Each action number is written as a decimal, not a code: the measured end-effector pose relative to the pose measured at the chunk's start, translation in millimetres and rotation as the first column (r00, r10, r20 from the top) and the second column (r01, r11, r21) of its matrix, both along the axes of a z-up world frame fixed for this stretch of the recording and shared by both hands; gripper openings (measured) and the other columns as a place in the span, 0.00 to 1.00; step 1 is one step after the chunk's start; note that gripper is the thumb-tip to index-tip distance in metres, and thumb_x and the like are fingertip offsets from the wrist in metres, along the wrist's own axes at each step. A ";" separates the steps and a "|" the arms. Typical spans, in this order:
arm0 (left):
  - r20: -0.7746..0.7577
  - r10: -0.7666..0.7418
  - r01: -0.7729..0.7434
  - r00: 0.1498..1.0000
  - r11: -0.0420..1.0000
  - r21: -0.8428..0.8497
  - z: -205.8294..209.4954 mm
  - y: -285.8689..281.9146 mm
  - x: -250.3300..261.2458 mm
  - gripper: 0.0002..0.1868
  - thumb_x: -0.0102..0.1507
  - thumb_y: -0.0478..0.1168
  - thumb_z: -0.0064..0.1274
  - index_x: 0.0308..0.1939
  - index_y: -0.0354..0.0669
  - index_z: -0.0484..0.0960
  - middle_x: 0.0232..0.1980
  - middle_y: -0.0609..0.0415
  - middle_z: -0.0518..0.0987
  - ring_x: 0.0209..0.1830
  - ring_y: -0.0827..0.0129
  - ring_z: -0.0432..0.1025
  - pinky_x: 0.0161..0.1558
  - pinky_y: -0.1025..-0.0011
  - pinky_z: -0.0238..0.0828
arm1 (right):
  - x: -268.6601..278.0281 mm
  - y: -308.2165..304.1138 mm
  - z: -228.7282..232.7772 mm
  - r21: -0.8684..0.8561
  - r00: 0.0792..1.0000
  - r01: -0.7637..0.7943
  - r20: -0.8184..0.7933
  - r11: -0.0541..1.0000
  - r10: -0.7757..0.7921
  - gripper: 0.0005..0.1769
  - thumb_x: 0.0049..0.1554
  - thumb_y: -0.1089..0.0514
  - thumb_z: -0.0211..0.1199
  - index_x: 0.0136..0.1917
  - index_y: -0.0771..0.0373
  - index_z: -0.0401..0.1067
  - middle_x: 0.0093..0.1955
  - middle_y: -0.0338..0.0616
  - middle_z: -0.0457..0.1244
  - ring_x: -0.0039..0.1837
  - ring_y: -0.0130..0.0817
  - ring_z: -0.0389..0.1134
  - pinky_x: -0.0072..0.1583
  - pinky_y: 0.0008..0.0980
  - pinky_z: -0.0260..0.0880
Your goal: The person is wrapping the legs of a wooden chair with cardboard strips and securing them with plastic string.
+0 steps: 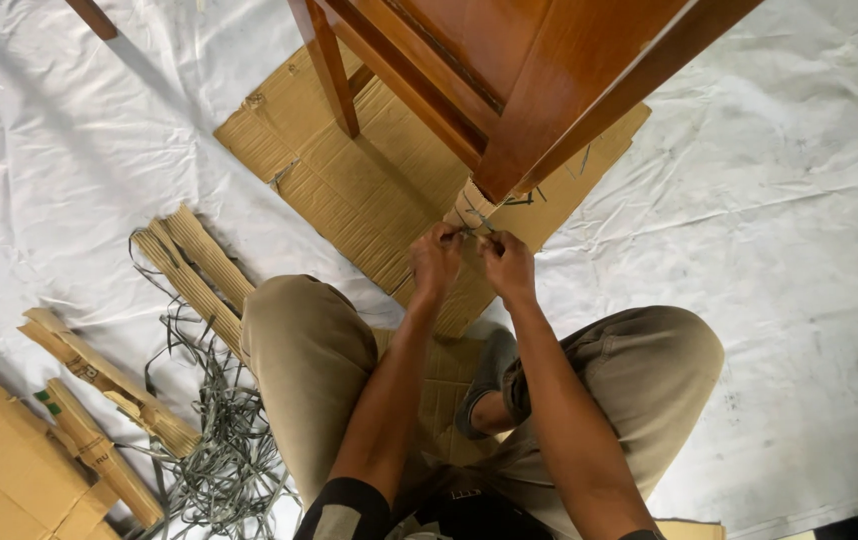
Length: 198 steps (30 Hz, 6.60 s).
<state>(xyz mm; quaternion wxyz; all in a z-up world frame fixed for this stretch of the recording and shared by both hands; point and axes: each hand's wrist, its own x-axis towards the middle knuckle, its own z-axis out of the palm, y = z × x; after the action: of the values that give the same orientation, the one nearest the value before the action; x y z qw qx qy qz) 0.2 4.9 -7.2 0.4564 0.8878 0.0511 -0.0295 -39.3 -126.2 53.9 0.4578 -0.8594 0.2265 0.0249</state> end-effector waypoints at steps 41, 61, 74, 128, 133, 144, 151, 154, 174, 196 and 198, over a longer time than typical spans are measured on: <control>0.018 0.006 -0.003 1.000 0.985 -0.171 38.5 -7.6 -36.9 0.17 0.62 0.40 0.58 0.55 0.48 0.80 0.46 0.41 0.84 0.49 0.43 0.79 0.48 0.48 0.79 | 0.9 13.2 51.3 0.810 0.857 0.219 0.107 0.544 -0.505 0.20 0.66 0.42 0.59 0.54 0.61 0.77 0.47 0.45 0.72 0.44 0.30 0.73 0.48 0.25 0.73; 0.422 0.003 0.111 0.907 0.963 -0.244 61.4 5.4 -58.2 0.28 0.61 0.28 0.53 0.64 0.53 0.78 0.55 0.51 0.79 0.53 0.48 0.78 0.51 0.54 0.78 | -10.9 23.9 21.1 0.778 0.805 0.381 -0.014 0.499 -0.593 0.22 0.64 0.40 0.59 0.62 0.56 0.77 0.53 0.39 0.71 0.47 0.29 0.71 0.46 0.25 0.70; 0.184 0.059 -0.048 0.981 0.997 -0.064 23.6 82.2 -89.3 0.18 0.63 0.33 0.54 0.55 0.54 0.80 0.48 0.52 0.81 0.49 0.48 0.79 0.49 0.52 0.77 | -31.8 69.9 -92.8 0.635 0.926 0.373 -0.208 0.676 -0.315 0.19 0.65 0.42 0.54 0.58 0.52 0.77 0.50 0.36 0.70 0.46 0.30 0.69 0.47 0.31 0.67; -0.238 0.760 -0.789 0.604 0.531 -0.309 41.5 283.1 -154.5 0.12 0.59 0.44 0.64 0.46 0.51 0.87 0.38 0.50 0.87 0.43 0.61 0.82 0.45 0.62 0.77 | -52.3 243.4 -133.0 0.330 0.785 -0.542 -0.128 0.773 0.605 0.15 0.59 0.50 0.64 0.57 0.55 0.80 0.47 0.47 0.73 0.46 0.34 0.75 0.47 0.31 0.77; -0.252 0.735 -0.764 0.630 0.527 -0.373 35.3 272.6 -144.9 0.10 0.56 0.50 0.68 0.40 0.58 0.91 0.27 0.58 0.84 0.32 0.75 0.77 0.40 0.71 0.75 | -49.7 245.6 -69.7 0.451 0.828 -0.492 -0.021 0.744 0.560 0.13 0.61 0.54 0.65 0.57 0.57 0.80 0.47 0.47 0.72 0.46 0.31 0.73 0.44 0.27 0.76; -0.222 0.650 -0.601 0.727 0.446 -0.663 66.1 236.2 -121.1 0.12 0.56 0.44 0.69 0.39 0.43 0.88 0.30 0.52 0.84 0.32 0.71 0.75 0.40 0.72 0.70 | -51.3 238.7 -7.3 0.593 0.773 -0.588 0.214 0.550 0.597 0.15 0.61 0.60 0.67 0.62 0.62 0.78 0.54 0.50 0.70 0.55 0.32 0.69 0.60 0.43 0.74; -0.229 0.622 -0.592 0.749 0.472 -0.653 43.2 219.1 -109.2 0.12 0.57 0.48 0.70 0.36 0.46 0.86 0.32 0.55 0.84 0.31 0.75 0.73 0.37 0.75 0.64 | -48.7 208.4 -10.0 0.751 0.897 -0.362 0.119 0.552 0.426 0.10 0.65 0.55 0.63 0.52 0.65 0.75 0.35 0.42 0.60 0.31 0.27 0.62 0.37 0.26 0.69; -0.255 0.637 -0.594 0.728 0.398 -0.699 38.1 208.7 -101.2 0.11 0.57 0.46 0.70 0.32 0.48 0.84 0.30 0.53 0.84 0.28 0.76 0.72 0.32 0.80 0.66 | -47.8 192.9 2.1 0.716 0.944 -0.267 0.060 0.645 0.325 0.09 0.64 0.54 0.65 0.49 0.63 0.77 0.25 0.31 0.49 0.22 0.17 0.50 0.26 0.17 0.49; -0.483 0.634 -0.604 0.603 -0.033 -0.797 46.9 144.5 -36.9 0.06 0.69 0.45 0.56 0.41 0.55 0.74 0.26 0.63 0.72 0.19 0.82 0.58 0.21 0.85 0.58 | -90.3 42.3 -154.8 0.480 0.984 0.059 -0.174 0.875 0.029 0.14 0.54 0.46 0.75 0.38 0.57 0.78 0.30 0.41 0.64 0.30 0.23 0.58 0.33 0.25 0.60; -0.405 0.265 -0.465 0.875 0.226 -0.856 -17.5 7.6 -30.7 0.06 0.70 0.43 0.56 0.40 0.50 0.77 0.33 0.56 0.79 0.31 0.72 0.75 0.35 0.75 0.71 | -63.6 -4.8 -96.5 0.495 0.992 0.127 -0.072 0.860 -0.105 0.16 0.59 0.43 0.73 0.52 0.56 0.80 0.42 0.42 0.68 0.43 0.32 0.64 0.46 0.36 0.68; -0.374 0.310 -0.471 0.874 0.352 -0.809 -28.6 11.0 -19.0 0.06 0.69 0.46 0.57 0.40 0.52 0.78 0.36 0.58 0.81 0.34 0.74 0.75 0.38 0.74 0.69 | -61.7 -19.7 -95.2 0.428 0.930 0.364 -0.217 0.827 -0.297 0.22 0.56 0.42 0.73 0.53 0.61 0.78 0.43 0.44 0.64 0.39 0.32 0.58 0.35 0.31 0.57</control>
<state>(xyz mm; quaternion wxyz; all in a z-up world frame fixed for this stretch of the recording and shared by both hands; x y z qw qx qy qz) -18.8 15.9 -35.8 0.8356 0.4761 0.2738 -0.0107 -101.0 -145.9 -41.3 0.6287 -0.6694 0.3915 0.0591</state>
